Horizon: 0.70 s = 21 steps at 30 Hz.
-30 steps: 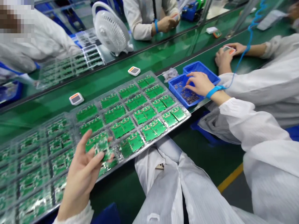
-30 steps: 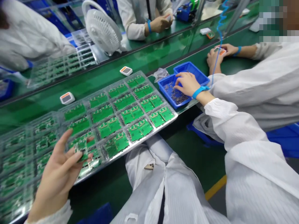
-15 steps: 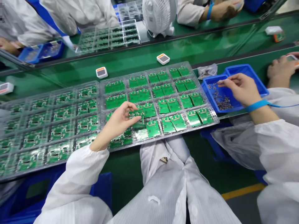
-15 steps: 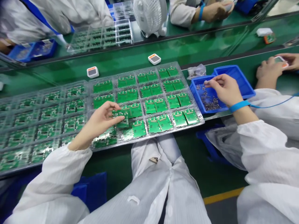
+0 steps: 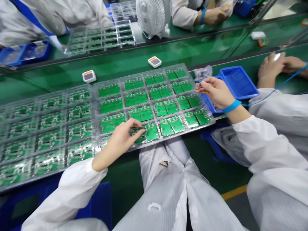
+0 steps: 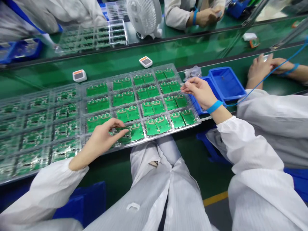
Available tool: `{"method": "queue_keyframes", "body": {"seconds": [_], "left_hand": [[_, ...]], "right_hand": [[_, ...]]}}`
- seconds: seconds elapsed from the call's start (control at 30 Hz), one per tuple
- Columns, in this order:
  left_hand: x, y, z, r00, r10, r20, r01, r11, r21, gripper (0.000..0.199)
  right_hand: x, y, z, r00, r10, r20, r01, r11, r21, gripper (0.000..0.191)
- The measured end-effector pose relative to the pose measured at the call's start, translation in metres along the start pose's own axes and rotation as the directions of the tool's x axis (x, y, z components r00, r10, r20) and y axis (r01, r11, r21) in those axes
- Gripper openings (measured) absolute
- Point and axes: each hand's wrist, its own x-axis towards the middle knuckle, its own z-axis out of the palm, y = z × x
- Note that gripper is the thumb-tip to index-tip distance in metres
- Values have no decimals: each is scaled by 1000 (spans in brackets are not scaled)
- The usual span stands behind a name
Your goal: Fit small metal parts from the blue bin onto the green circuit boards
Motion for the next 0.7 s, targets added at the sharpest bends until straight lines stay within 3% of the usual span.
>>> {"method": "queue_keyframes", "body": {"seconds": [0.13, 0.23, 0.37, 0.43, 0.57, 0.7], "left_hand": [[-4, 1, -9, 995, 101, -10, -97, 973, 208, 16], [4, 9, -29, 971, 234, -47, -215, 944, 250, 10], [50, 13, -45, 937, 287, -199, -258, 953, 160, 32], [82, 5, -41, 891, 363, -274, -354, 931, 85, 42], [126, -20, -21, 843, 378, -382, -423, 905, -39, 26], [130, -38, -5, 836, 322, -444, -414, 902, -124, 22]], "right_hand": [[-8, -2, 48, 980, -78, 183, 58, 992, 113, 50], [-13, -16, 99, 927, -101, 361, 46, 986, 159, 52], [-6, -32, 169, 790, -147, 596, 16, 976, 219, 57], [4, -32, 195, 762, -167, 626, 4, 967, 254, 62], [22, -18, 218, 793, -157, 589, -29, 956, 293, 67], [29, -3, 216, 781, -151, 606, -40, 956, 290, 67]]}}
